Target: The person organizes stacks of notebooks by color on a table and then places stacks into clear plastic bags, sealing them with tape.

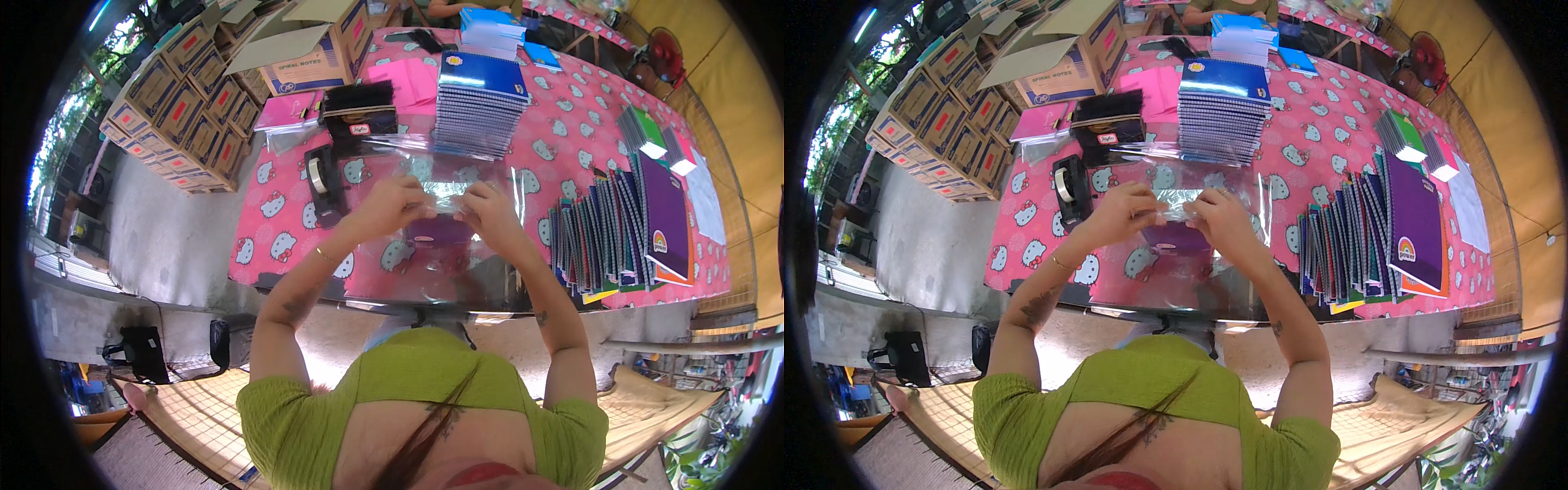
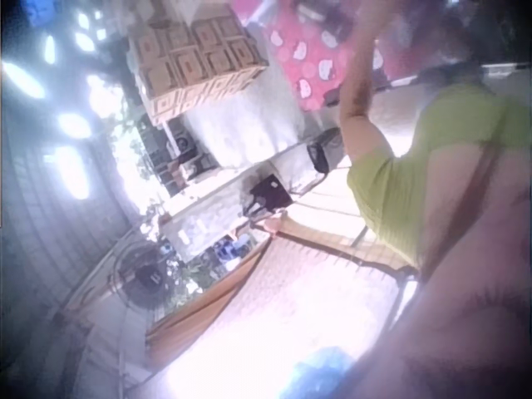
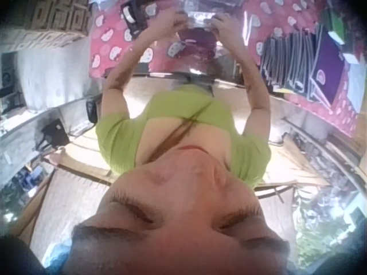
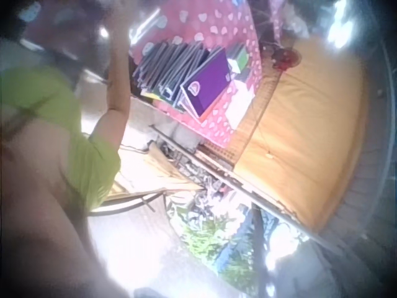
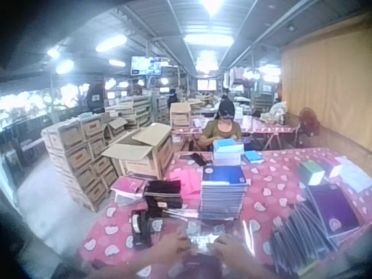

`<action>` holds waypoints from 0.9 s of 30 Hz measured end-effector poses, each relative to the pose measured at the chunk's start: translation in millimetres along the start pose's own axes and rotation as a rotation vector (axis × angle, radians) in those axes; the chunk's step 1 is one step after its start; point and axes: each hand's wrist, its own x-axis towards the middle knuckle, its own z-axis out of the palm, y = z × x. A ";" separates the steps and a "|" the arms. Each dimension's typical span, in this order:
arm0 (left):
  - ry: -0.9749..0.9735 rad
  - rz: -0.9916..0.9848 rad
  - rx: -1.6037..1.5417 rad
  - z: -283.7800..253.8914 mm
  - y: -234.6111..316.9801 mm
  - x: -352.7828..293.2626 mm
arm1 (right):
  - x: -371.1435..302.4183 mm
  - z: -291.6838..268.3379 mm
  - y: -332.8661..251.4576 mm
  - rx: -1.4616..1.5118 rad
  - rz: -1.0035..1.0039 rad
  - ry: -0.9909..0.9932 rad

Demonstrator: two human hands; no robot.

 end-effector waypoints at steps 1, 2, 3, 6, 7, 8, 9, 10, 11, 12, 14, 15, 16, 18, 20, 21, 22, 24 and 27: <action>-0.004 -0.084 -0.013 -1.7 1.8 6.6 | 5.2 -2.8 5.2 0.009 0.061 -0.078; -0.009 -0.169 -0.027 -1.3 5.2 14.3 | 11.3 -5.8 11.4 0.018 0.122 -0.156; -0.014 -0.255 -0.036 -0.8 7.7 20.9 | 18.3 -8.5 13.1 0.030 0.179 -0.232; 0.000 -0.330 0.309 17.6 18.5 29.6 | 32.4 -14.0 8.0 0.044 0.248 -0.267; 0.072 -0.236 0.401 15.6 18.5 33.8 | 35.0 -13.8 11.1 0.002 0.241 -0.249; 0.143 -0.142 0.490 12.7 17.8 37.3 | 37.2 -11.8 16.5 -0.041 0.235 -0.231; 0.204 -0.051 0.576 10.6 17.7 37.0 | 36.8 -7.8 21.0 -0.073 0.234 -0.217; 0.067 -0.190 0.267 4.7 7.3 37.3 | 45.1 -10.1 26.4 -0.066 0.204 -0.258; -0.070 -0.320 -0.046 -1.1 -12.1 39.4 | 54.8 -15.2 34.8 -0.060 0.174 -0.298; -0.212 -0.448 -0.371 -0.1 -29.0 39.7 | 56.1 -15.8 43.0 -0.050 0.153 -0.344; -0.374 -0.460 -0.542 -2.7 -44.1 47.0 | 46.3 -8.7 60.7 0.434 0.320 -0.380; -0.452 -0.453 -0.629 -2.2 -49.3 56.0 | 41.1 -3.0 74.2 0.667 0.399 -0.392; -0.385 -0.389 -0.738 1.9 -45.8 67.3 | 32.7 3.7 85.5 0.757 0.407 -0.337; -0.370 -0.444 -0.670 9.6 -67.2 81.7 | 40.5 -1.0 68.9 0.804 0.510 -0.385; -0.308 -0.500 -0.705 17.3 -65.4 89.2 | 34.3 -5.3 58.3 0.780 0.529 -0.358; -0.136 -0.578 -0.766 25.7 -69.7 91.3 | 28.5 0.5 65.9 0.761 0.481 -0.286; 0.053 -0.667 -0.813 30.3 -85.8 81.1 | 30.9 7.2 67.1 0.755 0.414 -0.226; 0.398 -0.732 -0.570 24.2 -103.4 47.6 | 29.3 6.5 59.8 0.742 0.502 -0.250; 0.804 -0.661 -0.044 9.8 -102.6 -37.9 | 19.7 10.9 69.3 0.674 0.520 -0.197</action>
